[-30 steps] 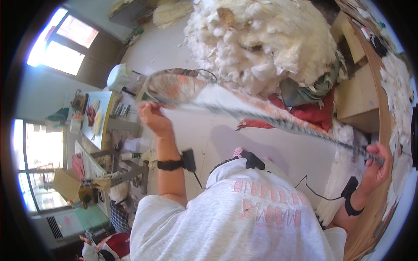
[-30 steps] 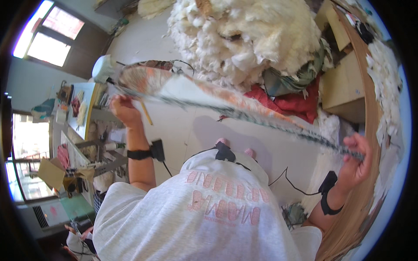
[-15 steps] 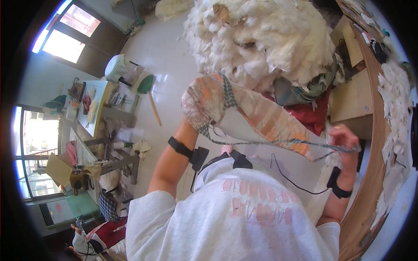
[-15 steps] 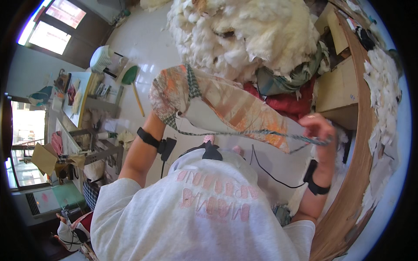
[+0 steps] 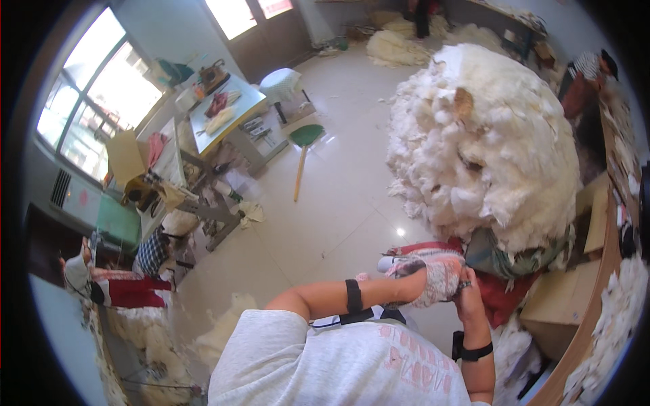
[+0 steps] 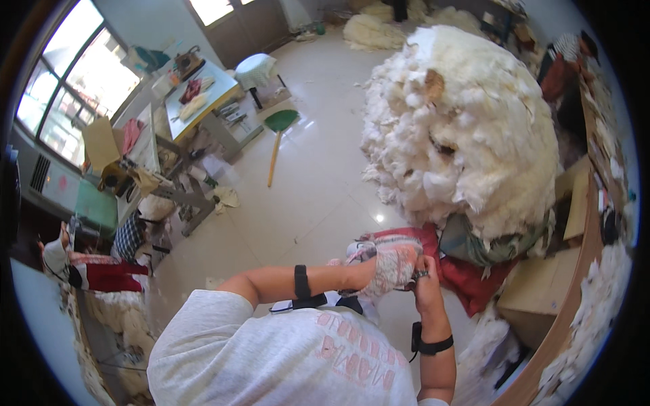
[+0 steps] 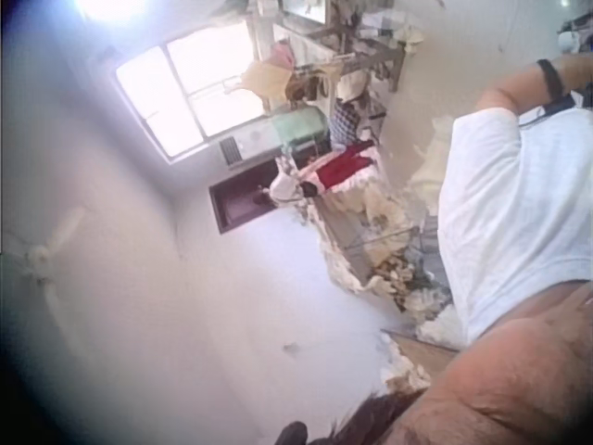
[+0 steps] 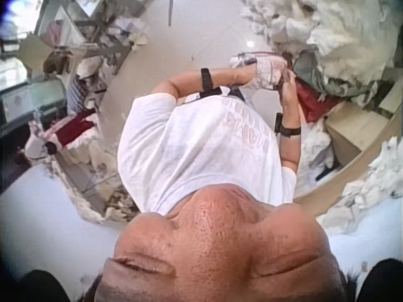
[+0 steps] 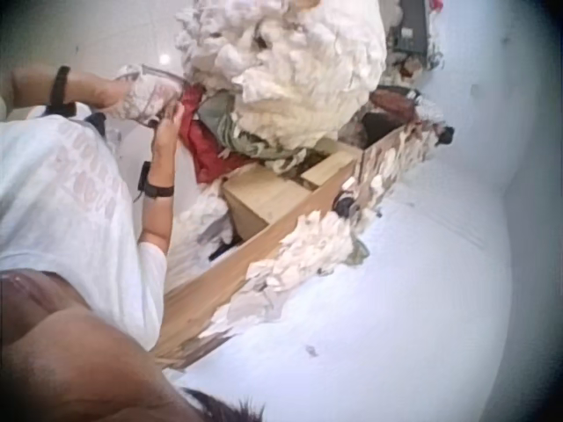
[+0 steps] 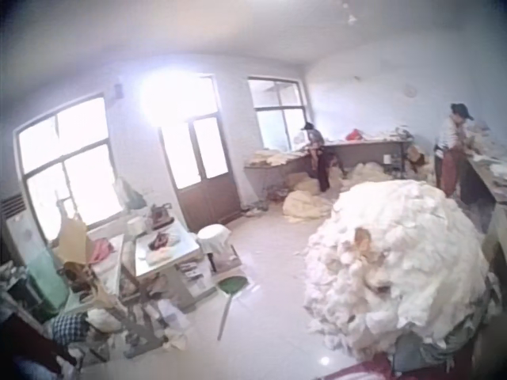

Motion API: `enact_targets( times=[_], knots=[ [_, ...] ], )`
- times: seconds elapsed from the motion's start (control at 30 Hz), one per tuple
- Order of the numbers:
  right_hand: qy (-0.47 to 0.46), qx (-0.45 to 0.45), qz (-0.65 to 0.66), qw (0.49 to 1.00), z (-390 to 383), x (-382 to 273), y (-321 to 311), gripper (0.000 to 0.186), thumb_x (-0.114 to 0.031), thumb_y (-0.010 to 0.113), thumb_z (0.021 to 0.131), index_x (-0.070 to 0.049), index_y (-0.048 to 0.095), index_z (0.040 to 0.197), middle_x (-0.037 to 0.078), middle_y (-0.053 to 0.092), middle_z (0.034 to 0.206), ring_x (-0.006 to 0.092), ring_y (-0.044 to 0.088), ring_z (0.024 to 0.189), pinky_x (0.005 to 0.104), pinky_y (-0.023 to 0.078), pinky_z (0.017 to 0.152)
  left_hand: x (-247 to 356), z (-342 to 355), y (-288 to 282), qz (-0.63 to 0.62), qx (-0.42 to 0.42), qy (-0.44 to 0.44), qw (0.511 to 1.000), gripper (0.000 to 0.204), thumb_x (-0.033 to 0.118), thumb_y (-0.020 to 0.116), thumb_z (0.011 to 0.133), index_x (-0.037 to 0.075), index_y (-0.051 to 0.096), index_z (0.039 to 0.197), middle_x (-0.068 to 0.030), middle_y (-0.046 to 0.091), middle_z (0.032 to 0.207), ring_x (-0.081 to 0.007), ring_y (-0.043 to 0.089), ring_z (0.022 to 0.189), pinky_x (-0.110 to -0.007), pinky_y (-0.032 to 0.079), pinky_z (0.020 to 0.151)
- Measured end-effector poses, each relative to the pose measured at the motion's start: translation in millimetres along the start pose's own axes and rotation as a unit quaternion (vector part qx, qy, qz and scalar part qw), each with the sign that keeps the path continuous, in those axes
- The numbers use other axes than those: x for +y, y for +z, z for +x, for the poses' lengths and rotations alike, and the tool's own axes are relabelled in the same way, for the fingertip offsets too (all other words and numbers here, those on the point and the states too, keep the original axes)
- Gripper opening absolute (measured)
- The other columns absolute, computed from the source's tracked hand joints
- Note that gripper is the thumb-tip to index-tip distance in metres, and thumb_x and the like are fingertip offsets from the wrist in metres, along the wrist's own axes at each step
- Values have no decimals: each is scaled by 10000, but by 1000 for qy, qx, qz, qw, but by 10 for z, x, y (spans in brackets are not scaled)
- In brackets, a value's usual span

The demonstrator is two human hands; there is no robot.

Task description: Threading a needle and organizing white sheepskin pieces in a workshop.

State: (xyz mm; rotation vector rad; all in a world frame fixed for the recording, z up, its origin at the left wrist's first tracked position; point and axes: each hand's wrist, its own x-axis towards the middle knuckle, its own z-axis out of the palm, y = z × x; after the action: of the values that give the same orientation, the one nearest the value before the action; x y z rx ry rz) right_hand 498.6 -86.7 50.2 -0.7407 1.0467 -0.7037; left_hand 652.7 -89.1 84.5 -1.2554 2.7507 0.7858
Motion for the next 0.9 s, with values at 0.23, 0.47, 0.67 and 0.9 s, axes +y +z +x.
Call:
enact_targets(
  times=[0.23,0.47,0.67,0.9],
  knots=[
    [16,-49,88,995,62,-321,329,146,-199,538,888,-92,513,984,-10,556,874,65,502,686,201,409,574,-117,-316,13,-476,299,0,827,158,150,380,933,55,495,879,-27,501,797,-101,452,738,-277,415,697],
    [-132,-89,-124,979,-109,-665,662,406,24,598,773,-79,494,1152,-22,518,819,37,462,594,167,380,485,-612,1,692,-333,-36,-72,939,332,359,509,875,46,618,899,-73,597,791,-149,535,751,-303,435,699],
    [-207,-393,-363,819,-533,-829,1048,268,-19,686,697,-25,642,962,63,646,777,122,592,631,241,474,593,-958,6,480,-475,210,-90,850,354,84,535,732,46,568,1082,-113,633,887,-195,597,866,-318,469,751],
    [-320,190,-616,694,-208,-1143,-231,157,-35,575,668,-12,619,817,136,620,800,260,604,762,323,471,723,-1550,-748,-340,29,208,-146,967,586,225,656,721,133,424,1251,-175,337,1343,-355,390,1184,-411,343,985]
  ],
)
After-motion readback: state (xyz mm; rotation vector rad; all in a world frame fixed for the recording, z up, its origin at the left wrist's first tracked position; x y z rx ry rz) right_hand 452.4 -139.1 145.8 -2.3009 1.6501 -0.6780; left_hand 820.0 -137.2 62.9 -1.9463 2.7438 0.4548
